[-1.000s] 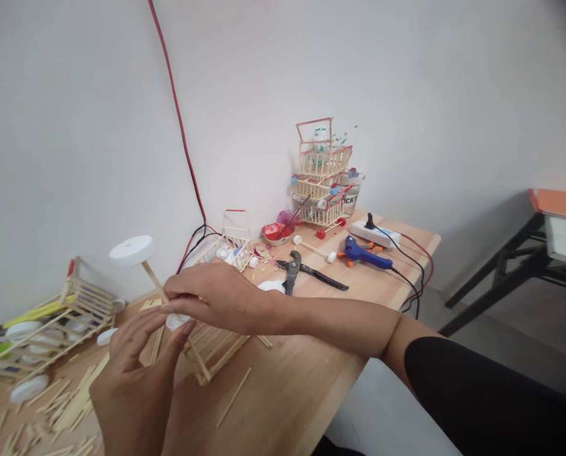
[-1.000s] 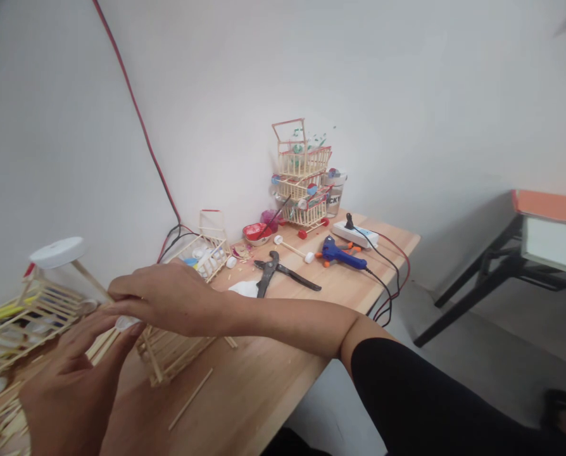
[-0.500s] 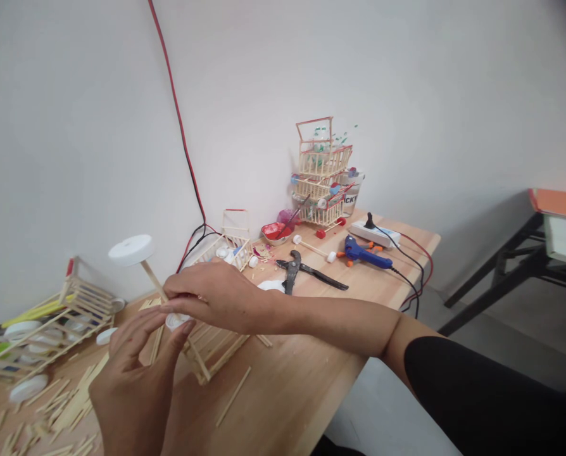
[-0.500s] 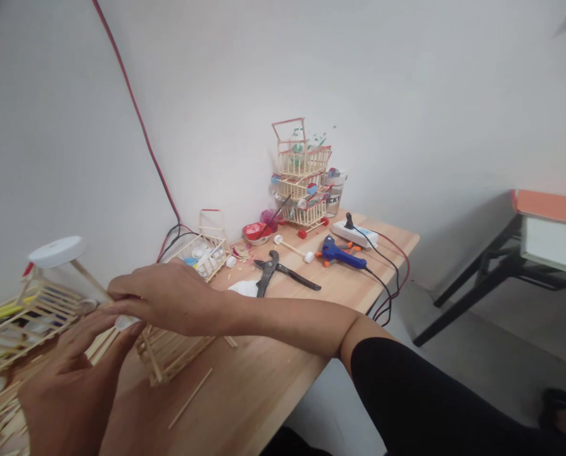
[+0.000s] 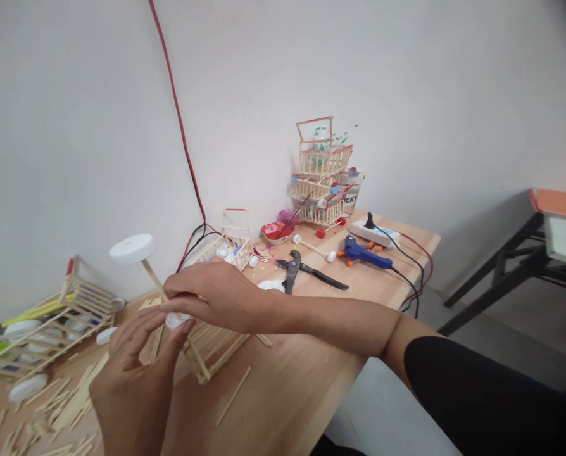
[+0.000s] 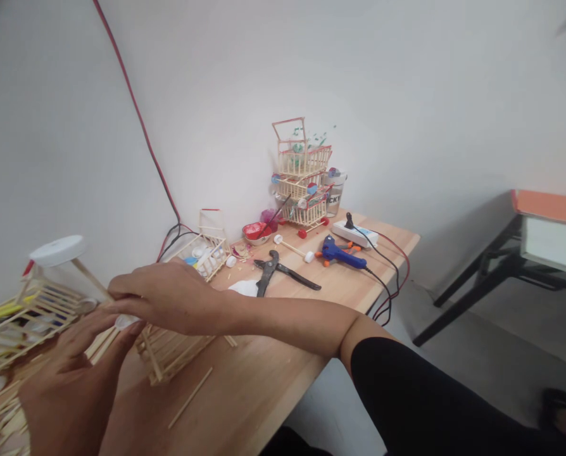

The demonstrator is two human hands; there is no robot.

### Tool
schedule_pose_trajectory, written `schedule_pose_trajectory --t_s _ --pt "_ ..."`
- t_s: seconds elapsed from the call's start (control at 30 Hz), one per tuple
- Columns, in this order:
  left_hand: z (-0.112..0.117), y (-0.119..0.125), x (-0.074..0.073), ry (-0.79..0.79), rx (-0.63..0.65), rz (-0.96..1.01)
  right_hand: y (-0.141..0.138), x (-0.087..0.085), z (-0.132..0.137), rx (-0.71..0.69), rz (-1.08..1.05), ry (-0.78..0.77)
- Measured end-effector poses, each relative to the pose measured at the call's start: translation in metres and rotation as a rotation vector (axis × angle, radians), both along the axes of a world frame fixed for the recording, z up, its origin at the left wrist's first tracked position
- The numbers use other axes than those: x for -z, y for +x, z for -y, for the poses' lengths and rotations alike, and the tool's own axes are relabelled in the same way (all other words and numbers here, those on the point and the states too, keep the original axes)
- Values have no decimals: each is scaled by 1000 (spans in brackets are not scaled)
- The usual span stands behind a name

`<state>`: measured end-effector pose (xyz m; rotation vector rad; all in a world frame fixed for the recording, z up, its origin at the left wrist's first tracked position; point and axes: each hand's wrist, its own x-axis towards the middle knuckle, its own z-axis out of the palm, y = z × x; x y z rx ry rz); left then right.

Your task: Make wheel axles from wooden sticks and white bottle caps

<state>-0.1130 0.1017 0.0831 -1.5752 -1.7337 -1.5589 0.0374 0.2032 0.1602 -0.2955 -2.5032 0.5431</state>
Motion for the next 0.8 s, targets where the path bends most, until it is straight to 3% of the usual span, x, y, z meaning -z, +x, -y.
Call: schedule_pose_trajectory --t_s 0.4,0.8 --pt "1 -1 0 -21 -4 4 -1 5 -3 -15 -11 24" --pt "-1 0 1 -3 3 14 1 -1 1 9 23 4"
